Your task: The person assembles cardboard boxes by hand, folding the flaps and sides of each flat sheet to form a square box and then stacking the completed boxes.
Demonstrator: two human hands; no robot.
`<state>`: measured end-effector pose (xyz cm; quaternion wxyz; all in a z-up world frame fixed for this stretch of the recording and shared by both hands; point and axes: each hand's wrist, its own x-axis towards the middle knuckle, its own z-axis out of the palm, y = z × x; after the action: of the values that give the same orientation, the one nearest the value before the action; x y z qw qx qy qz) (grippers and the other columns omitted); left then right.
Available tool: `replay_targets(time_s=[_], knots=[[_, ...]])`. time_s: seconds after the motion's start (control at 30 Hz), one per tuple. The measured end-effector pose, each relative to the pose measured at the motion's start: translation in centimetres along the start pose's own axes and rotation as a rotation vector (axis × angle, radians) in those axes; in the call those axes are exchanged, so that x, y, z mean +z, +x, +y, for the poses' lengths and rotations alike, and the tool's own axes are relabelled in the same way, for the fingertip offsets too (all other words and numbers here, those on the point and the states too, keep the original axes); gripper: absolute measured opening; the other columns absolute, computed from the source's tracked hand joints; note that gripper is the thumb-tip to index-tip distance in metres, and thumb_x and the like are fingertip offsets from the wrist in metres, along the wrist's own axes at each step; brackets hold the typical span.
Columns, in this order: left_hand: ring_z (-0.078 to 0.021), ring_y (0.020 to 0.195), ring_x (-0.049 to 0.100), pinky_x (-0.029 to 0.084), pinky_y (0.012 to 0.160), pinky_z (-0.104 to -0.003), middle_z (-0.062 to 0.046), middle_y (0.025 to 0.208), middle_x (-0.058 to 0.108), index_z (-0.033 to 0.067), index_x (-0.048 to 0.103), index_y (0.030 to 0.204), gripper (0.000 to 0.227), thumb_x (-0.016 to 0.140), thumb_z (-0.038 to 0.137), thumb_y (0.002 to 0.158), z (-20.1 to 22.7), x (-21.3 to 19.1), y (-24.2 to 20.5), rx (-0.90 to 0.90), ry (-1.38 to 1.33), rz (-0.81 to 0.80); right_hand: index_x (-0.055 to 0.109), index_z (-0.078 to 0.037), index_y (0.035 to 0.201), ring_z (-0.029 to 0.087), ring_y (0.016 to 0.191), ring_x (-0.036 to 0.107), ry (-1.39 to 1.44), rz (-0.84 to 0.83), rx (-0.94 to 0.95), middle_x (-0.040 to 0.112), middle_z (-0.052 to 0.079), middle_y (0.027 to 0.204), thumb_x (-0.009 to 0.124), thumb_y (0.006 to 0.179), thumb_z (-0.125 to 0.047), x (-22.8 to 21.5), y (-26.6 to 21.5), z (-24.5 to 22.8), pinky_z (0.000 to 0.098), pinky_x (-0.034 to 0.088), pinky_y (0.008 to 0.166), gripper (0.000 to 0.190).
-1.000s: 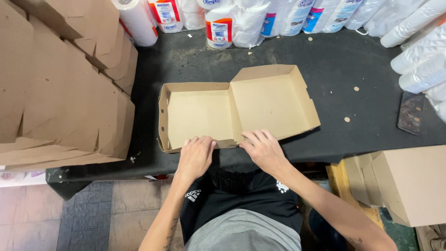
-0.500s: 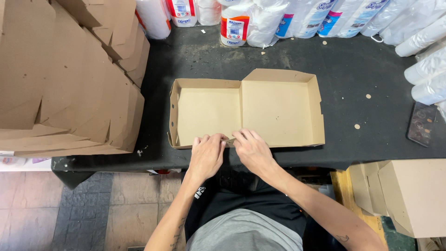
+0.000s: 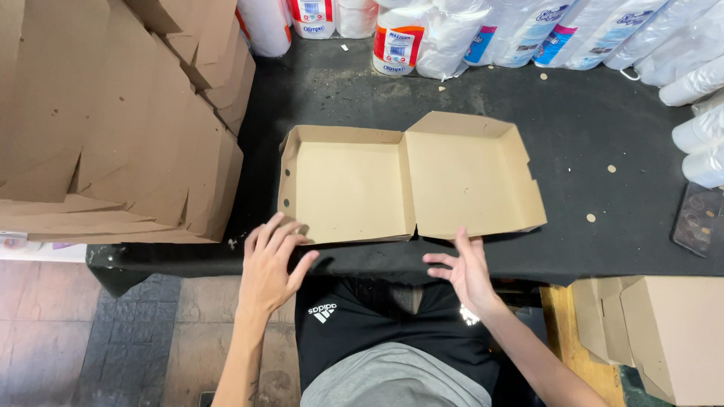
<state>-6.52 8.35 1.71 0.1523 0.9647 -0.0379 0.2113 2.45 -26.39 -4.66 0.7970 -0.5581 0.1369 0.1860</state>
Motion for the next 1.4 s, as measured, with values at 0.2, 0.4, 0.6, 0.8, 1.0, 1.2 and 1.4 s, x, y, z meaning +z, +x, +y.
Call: replay_targets(time_s=[0.2,0.4,0.6,0.8,1.0,1.2,1.4], knots=[[-0.0203,0.128,0.054,0.035,0.117,-0.048,0.007,0.116,0.068,0.0268,0.07,0.107,0.027,0.075,0.018,0.082,1.1,2.7,-3.4,0.256,0.107,-0.125,0.033,0.002,0.139,0.031,0.088,0.069,-0.225,0.091,-0.24,0.057,0.02,0.114,0.061,0.104,-0.025,2.3,0.7,-7.4,0.0357,0.06,0.052,0.053],[-0.0294,0.096,0.063,0.039,0.111,-0.048,-0.007,0.104,0.071,0.0069,0.066,0.114,0.028,0.06,-0.004,0.09,7.6,2.4,-0.9,0.579,-0.149,-0.214,0.044,-0.007,0.152,0.021,0.121,0.066,-0.472,0.022,-0.364,0.062,0.008,0.143,0.048,0.103,-0.026,5.5,0.4,-12.4,0.0334,0.061,0.095,0.053],[-0.0173,0.086,0.069,0.053,0.085,-0.031,0.001,0.098,0.059,0.0158,0.056,0.11,0.007,0.056,0.017,0.103,12.2,4.1,2.7,0.438,-0.294,-0.273,0.055,-0.001,0.136,0.033,0.11,0.064,-0.912,-0.059,-0.648,0.048,0.017,0.133,0.076,0.09,-0.014,3.5,-0.3,-9.6,0.0392,0.057,0.086,0.053],[-0.0185,0.085,0.067,0.048,0.086,-0.032,0.002,0.094,0.057,0.0174,0.054,0.114,0.012,0.057,0.019,0.102,13.5,8.6,4.8,0.39,-0.278,-0.407,0.071,-0.022,0.114,0.018,0.094,0.064,-1.292,-0.288,-0.565,0.068,-0.004,0.102,0.084,0.081,-0.044,2.3,-4.3,-8.3,0.0344,0.054,0.081,0.042],[-0.0176,0.1,0.062,0.043,0.096,-0.034,0.003,0.104,0.055,0.0194,0.052,0.126,0.032,0.061,0.034,0.099,13.6,10.3,4.1,0.343,-0.154,-0.23,0.068,-0.022,0.105,0.014,0.08,0.068,-1.294,-0.218,-0.605,0.074,-0.008,0.081,0.077,0.088,-0.024,0.5,-3.8,-7.0,0.0274,0.058,0.074,0.02],[-0.0237,0.113,0.051,0.04,0.1,-0.044,0.003,0.116,0.054,0.0262,0.06,0.122,0.043,0.071,0.05,0.088,8.7,4.8,1.6,0.264,-0.074,-0.139,0.066,-0.024,0.111,0.014,0.073,0.068,-1.356,-0.193,-0.599,0.077,-0.009,0.082,0.079,0.084,-0.021,0.7,-3.2,-6.1,0.0313,0.058,0.07,0.03],[-0.0202,0.11,0.058,0.044,0.1,-0.038,0.006,0.106,0.061,0.0282,0.066,0.106,0.02,0.072,0.037,0.089,1.6,2.0,-0.7,0.192,0.012,-0.163,0.066,-0.026,0.113,0.018,0.068,0.066,-1.434,-0.234,-0.525,0.076,-0.007,0.08,0.075,0.086,-0.021,1.9,-2.8,-6.1,0.035,0.056,0.067,0.029]])
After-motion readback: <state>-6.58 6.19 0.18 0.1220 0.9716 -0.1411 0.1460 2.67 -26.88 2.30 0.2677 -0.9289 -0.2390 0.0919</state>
